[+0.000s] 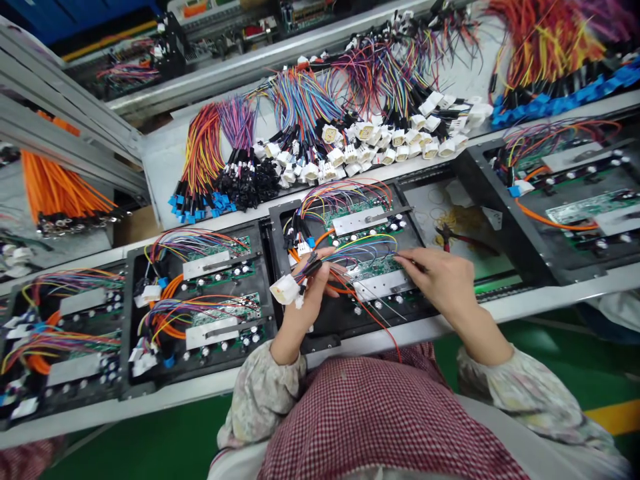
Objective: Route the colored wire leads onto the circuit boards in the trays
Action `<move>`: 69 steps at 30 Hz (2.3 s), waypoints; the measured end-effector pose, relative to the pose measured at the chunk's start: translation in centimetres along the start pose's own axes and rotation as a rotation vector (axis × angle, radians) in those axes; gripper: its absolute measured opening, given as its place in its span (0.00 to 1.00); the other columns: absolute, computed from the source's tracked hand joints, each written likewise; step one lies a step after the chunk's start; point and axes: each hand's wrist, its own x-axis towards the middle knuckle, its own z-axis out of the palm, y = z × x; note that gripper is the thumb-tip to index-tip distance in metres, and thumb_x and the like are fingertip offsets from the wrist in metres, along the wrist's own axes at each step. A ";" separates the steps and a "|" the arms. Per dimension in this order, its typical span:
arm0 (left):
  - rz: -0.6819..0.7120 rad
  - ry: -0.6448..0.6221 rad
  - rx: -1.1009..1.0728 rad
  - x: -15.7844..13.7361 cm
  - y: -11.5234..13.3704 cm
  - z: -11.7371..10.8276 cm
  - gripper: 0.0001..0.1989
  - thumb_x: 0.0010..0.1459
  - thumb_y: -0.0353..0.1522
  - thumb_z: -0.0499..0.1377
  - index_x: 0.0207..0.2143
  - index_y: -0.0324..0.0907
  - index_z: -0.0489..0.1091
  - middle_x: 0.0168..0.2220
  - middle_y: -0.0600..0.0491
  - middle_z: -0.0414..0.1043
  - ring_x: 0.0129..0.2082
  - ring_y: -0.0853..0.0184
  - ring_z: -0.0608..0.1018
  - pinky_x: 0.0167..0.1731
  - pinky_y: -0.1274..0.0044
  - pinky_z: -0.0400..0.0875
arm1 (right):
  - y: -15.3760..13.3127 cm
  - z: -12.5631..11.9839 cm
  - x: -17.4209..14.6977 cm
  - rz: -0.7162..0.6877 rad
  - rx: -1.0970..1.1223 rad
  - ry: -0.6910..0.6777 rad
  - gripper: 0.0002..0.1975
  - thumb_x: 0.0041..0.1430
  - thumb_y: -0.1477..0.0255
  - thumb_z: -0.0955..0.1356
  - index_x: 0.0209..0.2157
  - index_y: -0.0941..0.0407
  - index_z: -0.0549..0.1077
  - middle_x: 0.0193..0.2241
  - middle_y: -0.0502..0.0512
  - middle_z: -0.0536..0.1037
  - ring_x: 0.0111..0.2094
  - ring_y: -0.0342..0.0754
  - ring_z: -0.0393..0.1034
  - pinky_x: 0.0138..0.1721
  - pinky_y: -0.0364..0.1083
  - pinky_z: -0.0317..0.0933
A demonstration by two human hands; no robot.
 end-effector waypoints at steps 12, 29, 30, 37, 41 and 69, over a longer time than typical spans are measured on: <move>-0.023 -0.007 -0.044 0.0 -0.1 0.1 0.16 0.64 0.45 0.60 0.44 0.42 0.70 0.38 0.49 0.80 0.34 0.65 0.85 0.23 0.82 0.78 | -2.9 -2.6 -1.8 -0.037 0.220 -0.139 0.14 0.68 0.64 0.62 0.37 0.53 0.77 0.33 0.52 0.82 0.30 0.47 0.76 0.30 0.45 0.62; -0.053 -0.001 -0.049 -0.1 -0.2 0.2 0.18 0.64 0.46 0.60 0.46 0.41 0.70 0.36 0.49 0.80 0.33 0.65 0.85 0.24 0.82 0.79 | -2.7 1.2 1.0 -0.038 0.128 -0.263 0.13 0.65 0.68 0.64 0.39 0.52 0.81 0.34 0.54 0.83 0.34 0.50 0.76 0.33 0.46 0.60; -0.046 -0.001 -0.056 -0.1 -0.2 0.2 0.18 0.64 0.46 0.60 0.46 0.41 0.70 0.36 0.49 0.80 0.33 0.65 0.85 0.24 0.82 0.79 | -2.8 1.1 1.1 -0.045 0.106 -0.268 0.12 0.65 0.68 0.65 0.39 0.51 0.82 0.34 0.54 0.83 0.34 0.50 0.76 0.32 0.46 0.59; -0.014 0.009 -0.075 0.0 -0.5 0.2 0.16 0.65 0.44 0.58 0.45 0.41 0.70 0.37 0.49 0.80 0.34 0.66 0.85 0.25 0.83 0.79 | -3.5 -2.2 -0.6 -0.095 0.146 -0.123 0.15 0.65 0.58 0.67 0.40 0.52 0.80 0.28 0.51 0.80 0.28 0.47 0.74 0.29 0.45 0.59; -0.032 0.018 -0.067 -0.1 -0.4 0.3 0.17 0.64 0.46 0.59 0.44 0.41 0.69 0.39 0.48 0.80 0.35 0.64 0.85 0.26 0.80 0.80 | -3.4 -2.8 -1.5 -0.132 0.160 -0.187 0.16 0.68 0.62 0.63 0.32 0.52 0.78 0.29 0.51 0.81 0.30 0.48 0.75 0.28 0.46 0.59; -0.008 0.054 0.033 -0.1 -0.1 0.2 0.17 0.65 0.45 0.58 0.46 0.41 0.70 0.38 0.47 0.82 0.32 0.66 0.85 0.23 0.82 0.77 | -2.8 0.0 0.6 0.013 0.326 -0.028 0.09 0.62 0.69 0.65 0.38 0.54 0.77 0.30 0.51 0.80 0.25 0.44 0.72 0.27 0.44 0.60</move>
